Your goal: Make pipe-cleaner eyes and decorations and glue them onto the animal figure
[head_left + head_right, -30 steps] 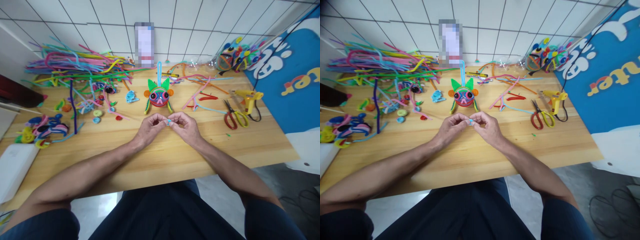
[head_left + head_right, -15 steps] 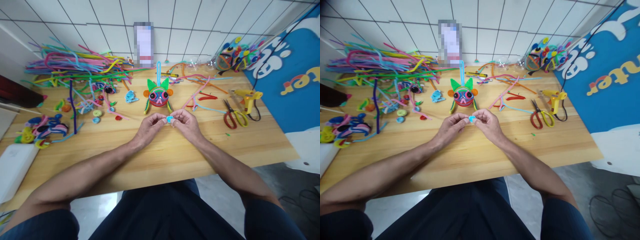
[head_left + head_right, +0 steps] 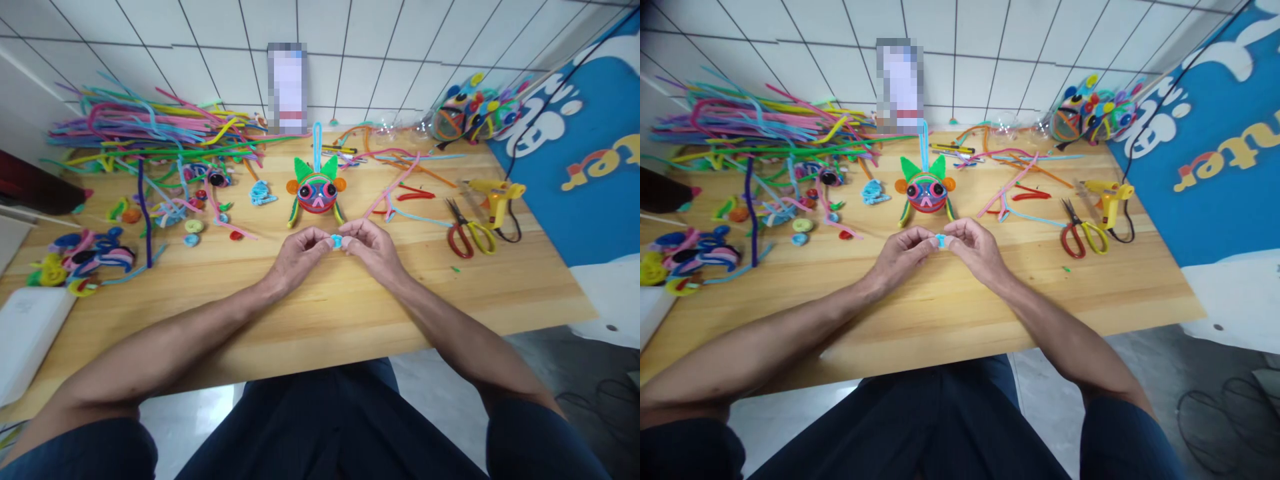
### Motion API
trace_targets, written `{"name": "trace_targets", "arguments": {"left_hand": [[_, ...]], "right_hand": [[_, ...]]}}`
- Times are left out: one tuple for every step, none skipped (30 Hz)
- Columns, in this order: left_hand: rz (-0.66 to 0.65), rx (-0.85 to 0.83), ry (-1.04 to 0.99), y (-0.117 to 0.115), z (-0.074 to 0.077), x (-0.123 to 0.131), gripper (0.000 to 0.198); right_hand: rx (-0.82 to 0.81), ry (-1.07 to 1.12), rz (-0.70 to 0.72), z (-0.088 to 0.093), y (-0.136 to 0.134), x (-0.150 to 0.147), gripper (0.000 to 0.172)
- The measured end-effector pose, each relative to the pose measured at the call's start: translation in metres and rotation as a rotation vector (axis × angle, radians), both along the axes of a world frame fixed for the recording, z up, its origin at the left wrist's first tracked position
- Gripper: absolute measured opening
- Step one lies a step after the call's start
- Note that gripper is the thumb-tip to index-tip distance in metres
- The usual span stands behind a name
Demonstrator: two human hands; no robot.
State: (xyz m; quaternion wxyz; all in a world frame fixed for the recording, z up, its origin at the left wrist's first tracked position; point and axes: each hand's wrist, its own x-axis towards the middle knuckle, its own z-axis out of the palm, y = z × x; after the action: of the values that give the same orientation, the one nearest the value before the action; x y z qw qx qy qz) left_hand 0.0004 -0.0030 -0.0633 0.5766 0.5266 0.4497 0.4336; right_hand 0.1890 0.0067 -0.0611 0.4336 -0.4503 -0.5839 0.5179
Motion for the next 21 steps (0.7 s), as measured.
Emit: {"name": "trace_targets", "arguments": {"left_hand": [[-0.007, 0.012, 0.008, -0.0001, 0.0002, -0.0002, 0.039], [-0.015, 0.027, 0.017, -0.0002, -0.0001, -0.0004, 0.038], [-0.021, 0.042, 0.026, -0.0004, -0.0006, -0.0006, 0.037], [-0.022, 0.060, 0.035, -0.0006, -0.0015, -0.0007, 0.035], [-0.017, 0.080, 0.047, -0.0008, -0.0025, -0.0008, 0.034], [-0.006, 0.101, 0.063, -0.0010, -0.0035, -0.0008, 0.032], [0.008, 0.122, 0.081, -0.0012, -0.0045, -0.0007, 0.031], [0.020, 0.138, 0.096, -0.0014, -0.0052, -0.0005, 0.030], [0.026, 0.149, 0.106, -0.0017, -0.0056, -0.0002, 0.029], [0.027, 0.153, 0.106, -0.0021, -0.0059, 0.0002, 0.028], [0.023, 0.149, 0.097, -0.0024, -0.0059, 0.0006, 0.029], [0.017, 0.139, 0.080, -0.0028, -0.0057, 0.0010, 0.029], [0.009, 0.125, 0.063, -0.0031, -0.0055, 0.0014, 0.031], [0.003, 0.104, 0.048, -0.0033, -0.0051, 0.0017, 0.032], [-0.003, 0.080, 0.040, -0.0034, -0.0047, 0.0018, 0.033], [-0.007, 0.056, 0.039, -0.0034, -0.0042, 0.0018, 0.035], [-0.012, 0.035, 0.044, -0.0033, -0.0037, 0.0016, 0.036], [-0.016, 0.021, 0.051, -0.0031, -0.0030, 0.0012, 0.036], [-0.019, 0.017, 0.059, -0.0029, -0.0023, 0.0008, 0.036], [-0.020, 0.022, 0.065, -0.0027, -0.0014, 0.0004, 0.036], [-0.020, 0.033, 0.070, -0.0026, -0.0006, 0.0000, 0.034]], "right_hand": [[-0.002, -0.024, 0.003, 0.0010, 0.0005, 0.0011, 0.027], [-0.006, -0.049, 0.012, 0.0017, 0.0011, 0.0020, 0.025], [-0.010, -0.071, 0.026, 0.0021, 0.0016, 0.0025, 0.024], [-0.018, -0.087, 0.040, 0.0022, 0.0020, 0.0026, 0.023], [-0.027, -0.098, 0.051, 0.0020, 0.0023, 0.0024, 0.024], [-0.036, -0.103, 0.054, 0.0016, 0.0024, 0.0020, 0.026], [-0.044, -0.105, 0.052, 0.0010, 0.0025, 0.0015, 0.028], [-0.048, -0.104, 0.046, 0.0002, 0.0023, 0.0010, 0.029], [-0.048, -0.102, 0.040, -0.0004, 0.0020, 0.0005, 0.030], [-0.043, -0.100, 0.033, -0.0010, 0.0015, 0.0001, 0.031], [-0.034, -0.100, 0.026, -0.0014, 0.0008, -0.0003, 0.030], [-0.019, -0.102, 0.016, -0.0016, -0.0001, -0.0006, 0.029], [-0.001, -0.108, 0.003, -0.0016, -0.0012, -0.0009, 0.028], [0.020, -0.116, -0.013, -0.0014, -0.0023, -0.0012, 0.027], [0.043, -0.127, -0.030, -0.0011, -0.0035, -0.0015, 0.025], [0.065, -0.141, -0.045, -0.0007, -0.0045, -0.0018, 0.023], [0.083, -0.154, -0.056, -0.0003, -0.0052, -0.0019, 0.022], [0.093, -0.165, -0.058, 0.0002, -0.0056, -0.0018, 0.020], [0.092, -0.167, -0.052, 0.0007, -0.0056, -0.0016, 0.019], [0.084, -0.161, -0.037, 0.0014, -0.0052, -0.0011, 0.018], [0.070, -0.149, -0.015, 0.0022, -0.0045, -0.0005, 0.017]]}}
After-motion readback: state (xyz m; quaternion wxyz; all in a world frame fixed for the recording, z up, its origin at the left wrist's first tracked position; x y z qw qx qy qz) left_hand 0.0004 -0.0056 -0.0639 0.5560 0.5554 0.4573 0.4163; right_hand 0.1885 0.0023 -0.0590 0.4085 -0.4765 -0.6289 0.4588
